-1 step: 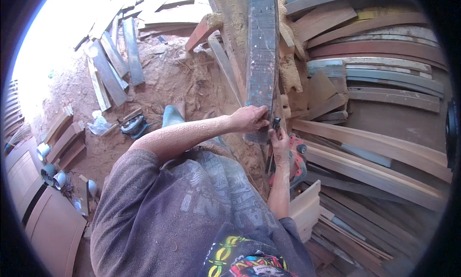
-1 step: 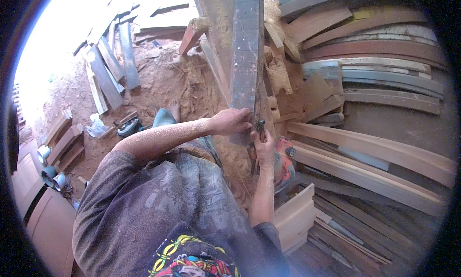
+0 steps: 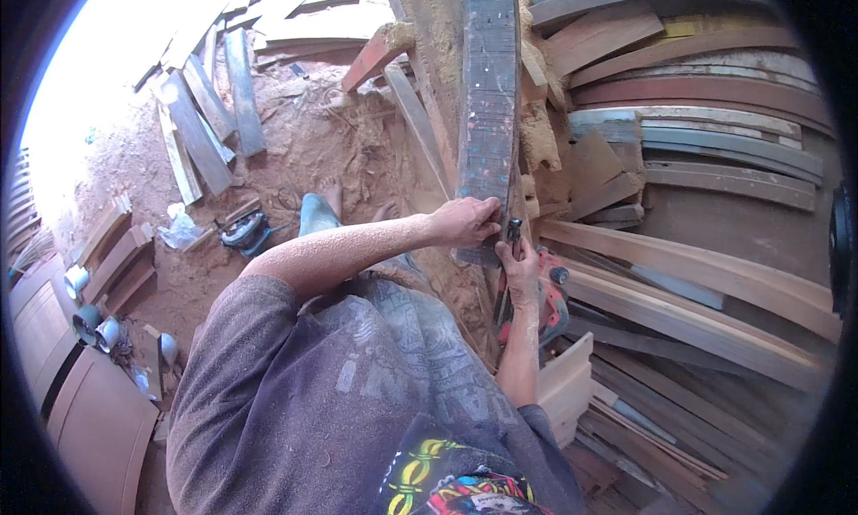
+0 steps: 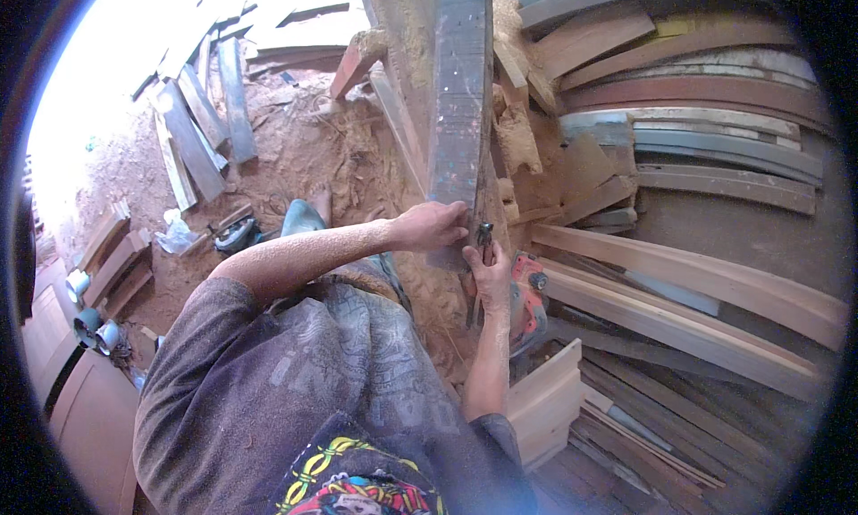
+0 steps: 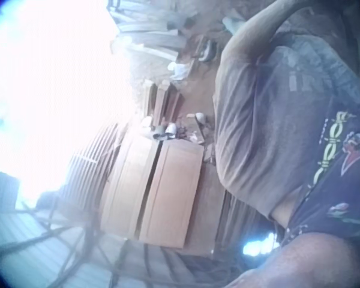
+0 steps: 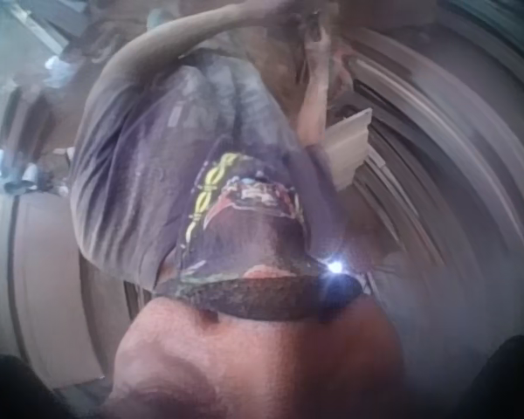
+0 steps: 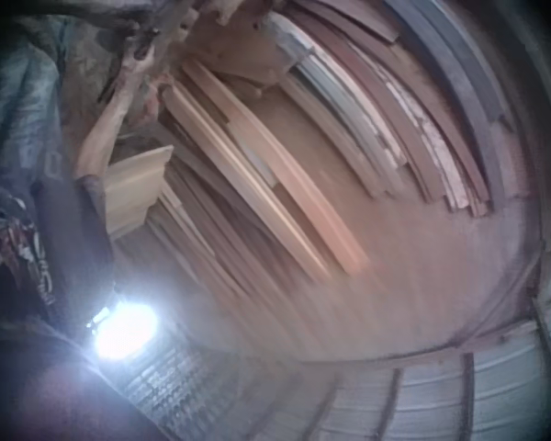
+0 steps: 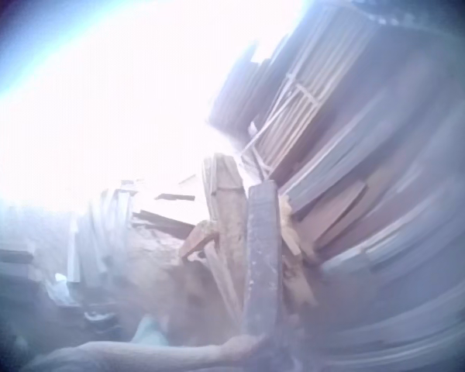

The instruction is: The person uses pliers to pull nails from a wooden plank and then uses a hammer to tap the plank. The person repeats this process on several nails along the plank.

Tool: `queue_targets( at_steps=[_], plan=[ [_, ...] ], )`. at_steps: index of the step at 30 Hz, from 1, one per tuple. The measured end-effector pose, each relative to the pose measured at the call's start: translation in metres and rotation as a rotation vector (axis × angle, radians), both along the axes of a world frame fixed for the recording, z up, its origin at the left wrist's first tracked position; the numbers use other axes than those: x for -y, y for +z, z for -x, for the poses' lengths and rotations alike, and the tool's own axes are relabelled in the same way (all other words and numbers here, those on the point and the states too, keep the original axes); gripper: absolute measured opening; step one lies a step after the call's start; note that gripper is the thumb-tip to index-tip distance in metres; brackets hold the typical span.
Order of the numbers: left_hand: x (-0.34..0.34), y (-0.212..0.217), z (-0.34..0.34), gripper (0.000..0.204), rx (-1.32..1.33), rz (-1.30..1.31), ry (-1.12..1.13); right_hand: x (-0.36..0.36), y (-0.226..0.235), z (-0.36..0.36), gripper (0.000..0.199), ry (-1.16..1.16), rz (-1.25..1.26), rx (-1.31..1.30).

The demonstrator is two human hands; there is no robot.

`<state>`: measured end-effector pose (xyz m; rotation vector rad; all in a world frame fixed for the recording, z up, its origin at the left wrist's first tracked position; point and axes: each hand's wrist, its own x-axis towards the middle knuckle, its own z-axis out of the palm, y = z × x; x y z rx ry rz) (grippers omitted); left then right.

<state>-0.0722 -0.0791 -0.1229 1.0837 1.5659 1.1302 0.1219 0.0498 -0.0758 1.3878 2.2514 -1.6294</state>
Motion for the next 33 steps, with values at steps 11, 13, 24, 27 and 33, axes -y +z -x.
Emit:
queue_targets(
  at_steps=[11,13,24,27,33],
  plan=[
    [-0.005,-0.036,-0.001,0.024,0.236,-0.281,0.060,0.011,0.005,0.021,0.050,-0.109,0.029,0.041],
    [-0.004,-0.043,0.000,0.026,0.282,-0.315,0.075,0.012,0.008,0.023,0.051,-0.088,-0.004,0.082],
    [0.078,-0.076,0.036,0.071,0.756,0.234,0.382,0.095,-0.004,0.060,0.063,-0.132,0.264,0.027],
    [0.085,-0.062,0.039,0.073,1.001,0.028,0.452,0.111,-0.009,0.071,0.072,-0.157,0.377,-0.021],
    [0.092,-0.058,0.046,0.061,1.295,-0.022,0.376,0.126,0.028,0.099,0.074,-0.060,0.183,0.100]
  ],
)
